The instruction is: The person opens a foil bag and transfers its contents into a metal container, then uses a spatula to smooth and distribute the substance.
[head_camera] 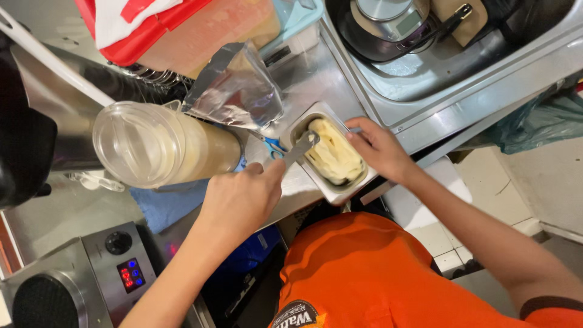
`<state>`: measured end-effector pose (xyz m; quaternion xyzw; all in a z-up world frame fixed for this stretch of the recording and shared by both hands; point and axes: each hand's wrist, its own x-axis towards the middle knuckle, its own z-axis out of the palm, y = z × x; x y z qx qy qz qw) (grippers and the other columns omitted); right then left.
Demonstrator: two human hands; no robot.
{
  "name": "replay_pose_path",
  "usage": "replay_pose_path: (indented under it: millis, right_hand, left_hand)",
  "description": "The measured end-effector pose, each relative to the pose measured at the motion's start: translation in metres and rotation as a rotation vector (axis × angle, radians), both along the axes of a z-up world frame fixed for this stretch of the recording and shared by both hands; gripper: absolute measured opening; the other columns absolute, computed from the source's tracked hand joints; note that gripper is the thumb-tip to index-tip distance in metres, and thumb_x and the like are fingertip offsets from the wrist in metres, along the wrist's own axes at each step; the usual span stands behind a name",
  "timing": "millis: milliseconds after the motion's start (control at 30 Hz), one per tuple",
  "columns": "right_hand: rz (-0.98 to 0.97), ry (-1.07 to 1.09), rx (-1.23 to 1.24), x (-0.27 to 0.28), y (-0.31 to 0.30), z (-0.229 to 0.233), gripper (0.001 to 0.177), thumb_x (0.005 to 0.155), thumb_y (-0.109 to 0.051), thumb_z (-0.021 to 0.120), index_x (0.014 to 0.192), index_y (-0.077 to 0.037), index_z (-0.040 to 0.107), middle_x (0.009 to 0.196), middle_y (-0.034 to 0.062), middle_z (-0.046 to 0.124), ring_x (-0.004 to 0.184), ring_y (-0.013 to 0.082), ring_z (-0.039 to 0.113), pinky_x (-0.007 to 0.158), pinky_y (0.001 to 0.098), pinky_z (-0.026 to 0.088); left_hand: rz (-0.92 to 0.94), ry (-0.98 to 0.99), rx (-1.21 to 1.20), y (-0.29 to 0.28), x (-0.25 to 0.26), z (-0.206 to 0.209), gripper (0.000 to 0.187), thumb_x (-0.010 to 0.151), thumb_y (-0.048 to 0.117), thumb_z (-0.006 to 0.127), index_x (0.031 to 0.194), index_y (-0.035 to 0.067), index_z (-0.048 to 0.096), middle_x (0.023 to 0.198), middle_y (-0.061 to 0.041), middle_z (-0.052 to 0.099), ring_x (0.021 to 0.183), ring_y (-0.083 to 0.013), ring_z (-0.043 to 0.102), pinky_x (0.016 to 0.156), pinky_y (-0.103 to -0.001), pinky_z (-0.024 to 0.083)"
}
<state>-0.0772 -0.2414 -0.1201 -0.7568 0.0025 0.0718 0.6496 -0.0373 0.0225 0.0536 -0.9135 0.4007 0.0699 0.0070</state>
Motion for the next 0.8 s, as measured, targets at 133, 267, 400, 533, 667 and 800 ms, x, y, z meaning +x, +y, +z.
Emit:
replay_pose_path:
  millis: [133, 267, 400, 533, 667, 800]
  right_hand:
    - [-0.150, 0.369, 0.289, -0.026, 0.033, -0.003, 0.031, 0.103, -0.019, 0.049, 0.130, -0.007, 0.042, 0.078, 0.0116, 0.067, 0.055, 0.0199, 0.061, 0.042, 0.0328, 0.049]
    - [-0.229, 0.421, 0.650, -0.039, 0.056, -0.010, 0.026, 0.104, -0.019, 0.047, 0.125, -0.004, 0.046, 0.093, 0.0099, 0.070, 0.066, 0.0205, 0.073, 0.052, 0.0354, 0.063]
    - [-0.233, 0.403, 0.720, -0.041, 0.066, -0.017, 0.025, 0.105, -0.018, 0.046, 0.125, -0.004, 0.051, 0.090, 0.0150, 0.071, 0.068, 0.0220, 0.074, 0.055, 0.0351, 0.063]
    - [-0.257, 0.345, 0.711, -0.043, 0.068, -0.019, 0.022, 0.109, -0.017, 0.044, 0.121, 0.000, 0.052, 0.094, 0.0167, 0.072, 0.070, 0.0237, 0.075, 0.059, 0.0363, 0.065]
    - [-0.271, 0.348, 0.729, -0.043, 0.072, -0.019, 0.024, 0.107, -0.015, 0.044, 0.123, -0.001, 0.054, 0.095, 0.0169, 0.072, 0.071, 0.0246, 0.075, 0.063, 0.0361, 0.065]
    - [-0.252, 0.346, 0.773, -0.047, 0.079, -0.025, 0.021, 0.107, -0.012, 0.045, 0.122, 0.000, 0.054, 0.101, 0.0157, 0.071, 0.077, 0.0238, 0.075, 0.068, 0.0372, 0.066]
  left_hand:
    - [0.229, 0.120, -0.248, 0.000, -0.010, -0.026, 0.017, 0.096, 0.023, 0.061, 0.108, 0.011, 0.061, 0.075, -0.015, 0.070, 0.061, -0.0422, 0.066, 0.051, -0.053, 0.051]
    - [0.360, 0.135, -0.276, -0.006, -0.027, -0.058, 0.020, 0.096, 0.023, 0.061, 0.111, 0.010, 0.060, 0.078, -0.017, 0.071, 0.061, -0.0426, 0.067, 0.051, -0.053, 0.052]
    - [0.374, 0.094, -0.262, -0.017, -0.041, -0.088, 0.022, 0.093, 0.016, 0.061, 0.115, 0.010, 0.061, 0.077, -0.017, 0.071, 0.057, -0.0404, 0.068, 0.051, -0.051, 0.053]
    - [0.269, 0.146, -0.264, -0.014, -0.053, -0.098, 0.031, 0.087, 0.019, 0.064, 0.115, 0.006, 0.060, 0.073, -0.017, 0.070, 0.056, -0.0368, 0.069, 0.048, -0.048, 0.054]
    - [0.247, 0.251, -0.173, -0.009, -0.061, -0.085, 0.017, 0.095, 0.014, 0.060, 0.111, 0.011, 0.062, 0.072, -0.016, 0.070, 0.062, -0.0357, 0.070, 0.052, -0.049, 0.055]
    - [0.329, 0.338, -0.144, 0.015, -0.050, -0.043, 0.017, 0.097, 0.022, 0.061, 0.111, 0.013, 0.064, 0.074, -0.017, 0.073, 0.067, -0.0404, 0.070, 0.058, -0.053, 0.054]
